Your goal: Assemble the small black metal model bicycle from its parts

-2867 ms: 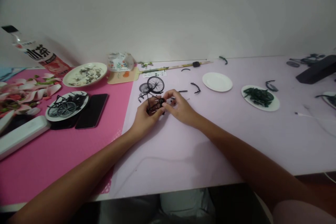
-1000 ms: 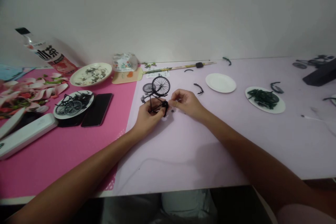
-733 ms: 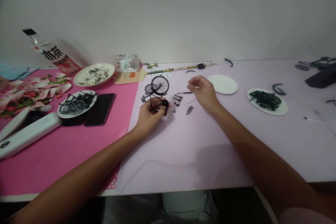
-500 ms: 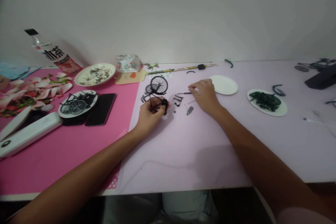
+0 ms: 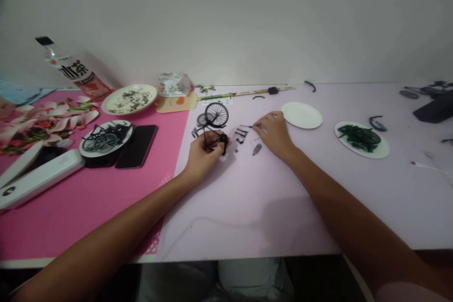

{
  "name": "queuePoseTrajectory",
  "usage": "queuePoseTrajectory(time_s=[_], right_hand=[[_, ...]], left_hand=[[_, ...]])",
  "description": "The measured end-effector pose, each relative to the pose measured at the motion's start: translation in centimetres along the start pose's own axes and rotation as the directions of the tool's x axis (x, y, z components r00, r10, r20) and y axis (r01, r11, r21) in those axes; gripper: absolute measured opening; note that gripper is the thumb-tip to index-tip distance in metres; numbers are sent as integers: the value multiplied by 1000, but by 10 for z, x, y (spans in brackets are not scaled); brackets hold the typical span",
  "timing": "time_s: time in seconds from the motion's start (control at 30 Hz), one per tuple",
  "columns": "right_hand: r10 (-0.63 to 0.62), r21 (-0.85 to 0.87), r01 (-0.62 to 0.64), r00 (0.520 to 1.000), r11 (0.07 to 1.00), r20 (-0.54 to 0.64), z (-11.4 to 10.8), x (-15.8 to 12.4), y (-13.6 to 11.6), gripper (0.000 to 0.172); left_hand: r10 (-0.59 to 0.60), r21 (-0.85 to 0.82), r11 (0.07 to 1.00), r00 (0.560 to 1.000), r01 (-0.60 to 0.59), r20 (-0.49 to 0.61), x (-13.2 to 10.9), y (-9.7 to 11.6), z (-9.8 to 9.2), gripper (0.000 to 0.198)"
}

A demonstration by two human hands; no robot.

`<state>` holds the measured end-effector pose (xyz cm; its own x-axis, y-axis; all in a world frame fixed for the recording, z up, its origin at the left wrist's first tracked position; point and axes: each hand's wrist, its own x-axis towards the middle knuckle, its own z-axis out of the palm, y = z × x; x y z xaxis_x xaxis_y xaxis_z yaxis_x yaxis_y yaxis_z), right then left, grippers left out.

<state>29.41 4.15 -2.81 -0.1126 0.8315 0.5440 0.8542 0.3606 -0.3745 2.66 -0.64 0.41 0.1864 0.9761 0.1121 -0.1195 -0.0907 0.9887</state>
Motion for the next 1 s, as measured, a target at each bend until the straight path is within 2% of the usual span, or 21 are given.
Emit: queuePoseTrajectory(time_s=[0.1, 0.3, 0.47, 0.57, 0.7, 1.0], right_hand=[[1, 42, -1, 1000, 999, -8, -5, 1, -11, 15], [-57, 115, 74, 988, 991, -143, -17, 0, -45, 26], [-93, 179, 141, 963, 974, -254, -20, -5, -76, 19], [-127, 246, 181, 967, 952, -221, -19, -10, -90, 17], [-186, 347, 225, 972, 911, -144, -18, -15, -99, 17], [-242, 354, 271, 962, 895, -124, -18, -16, -106, 15]], left_hand=[[-8, -3, 1000, 1000, 8, -10, 0, 1, 0, 25], [0, -23, 1000, 1000, -1, -29, 3, -2, -2, 24], [46, -28, 998, 995, -49, -91, 6, -5, -5, 20], [47, -31, 998, 990, -51, -132, 7, -6, -5, 21], [49, -14, 999, 991, -51, -126, 7, -5, -6, 21], [93, 83, 993, 987, -82, -131, 7, -7, -8, 24]])
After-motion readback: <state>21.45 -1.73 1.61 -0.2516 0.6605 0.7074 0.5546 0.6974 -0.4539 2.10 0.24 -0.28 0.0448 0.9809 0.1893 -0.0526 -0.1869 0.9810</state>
